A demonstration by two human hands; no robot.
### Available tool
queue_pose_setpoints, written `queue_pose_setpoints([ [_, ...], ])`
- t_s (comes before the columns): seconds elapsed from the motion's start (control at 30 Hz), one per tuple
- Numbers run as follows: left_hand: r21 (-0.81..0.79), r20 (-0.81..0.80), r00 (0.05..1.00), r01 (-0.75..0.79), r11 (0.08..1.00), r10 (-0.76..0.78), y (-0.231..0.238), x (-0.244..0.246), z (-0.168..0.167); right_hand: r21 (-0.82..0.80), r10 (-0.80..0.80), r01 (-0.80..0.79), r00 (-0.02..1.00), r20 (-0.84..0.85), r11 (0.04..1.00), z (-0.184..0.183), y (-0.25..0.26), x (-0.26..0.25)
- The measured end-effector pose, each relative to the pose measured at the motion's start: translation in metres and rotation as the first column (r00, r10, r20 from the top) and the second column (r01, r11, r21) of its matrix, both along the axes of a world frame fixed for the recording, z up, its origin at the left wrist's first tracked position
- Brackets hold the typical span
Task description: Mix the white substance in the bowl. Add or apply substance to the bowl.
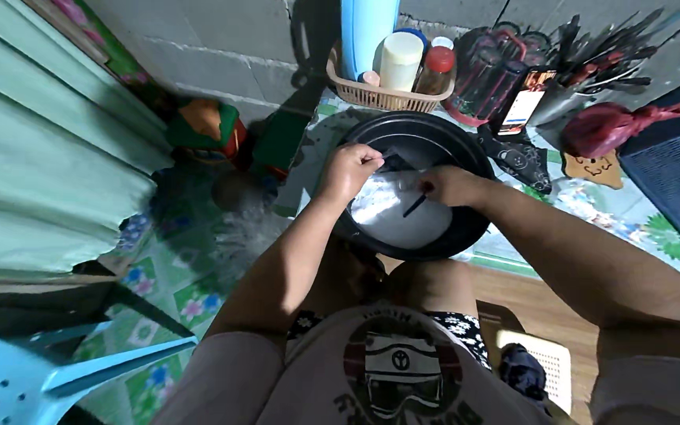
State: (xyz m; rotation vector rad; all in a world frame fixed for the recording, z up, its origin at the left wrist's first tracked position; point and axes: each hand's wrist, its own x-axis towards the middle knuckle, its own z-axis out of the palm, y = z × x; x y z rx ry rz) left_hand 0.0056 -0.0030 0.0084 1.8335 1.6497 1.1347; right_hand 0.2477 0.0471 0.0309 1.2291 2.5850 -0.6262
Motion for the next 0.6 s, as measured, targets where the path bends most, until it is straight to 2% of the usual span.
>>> queue_pose_setpoints([
  [0.07, 0.003, -0.007, 1.000, 0.009, 1.000, -0.009, 0.000, 0.000, -0.001, 0.000, 0.078, -0.079, 0.985, 0.153, 0.997, -0.005, -0.006, 0.004],
  [0.13, 0.012, -0.013, 1.000, 0.024, 1.000, -0.024, 0.001, 0.000, -0.001, 0.014, 0.120, -0.126, 0.967, 0.226, 0.992, -0.017, -0.006, 0.008],
  [0.3, 0.035, -0.027, 0.999, 0.038, 0.999, -0.037, 0.002, -0.001, -0.003, 0.038, 0.128, -0.139, 0.968, 0.217, 0.990, -0.028, -0.005, 0.007],
  [0.37, 0.034, -0.026, 0.999, 0.034, 0.999, -0.033, 0.002, -0.002, -0.003, 0.099, 0.145, -0.171, 0.964, 0.223, 0.980, -0.031, -0.007, 0.005],
  [0.47, 0.023, -0.024, 0.999, 0.030, 0.999, -0.029, 0.001, -0.002, -0.002, 0.281, 0.182, -0.242, 0.958, 0.223, 0.929, -0.031, -0.014, 0.002],
  [0.6, 0.032, -0.017, 0.999, 0.028, 0.999, -0.028, 0.000, -0.001, -0.001, 0.222, 0.138, -0.193, 0.960, 0.244, 0.956, -0.018, -0.028, -0.010],
])
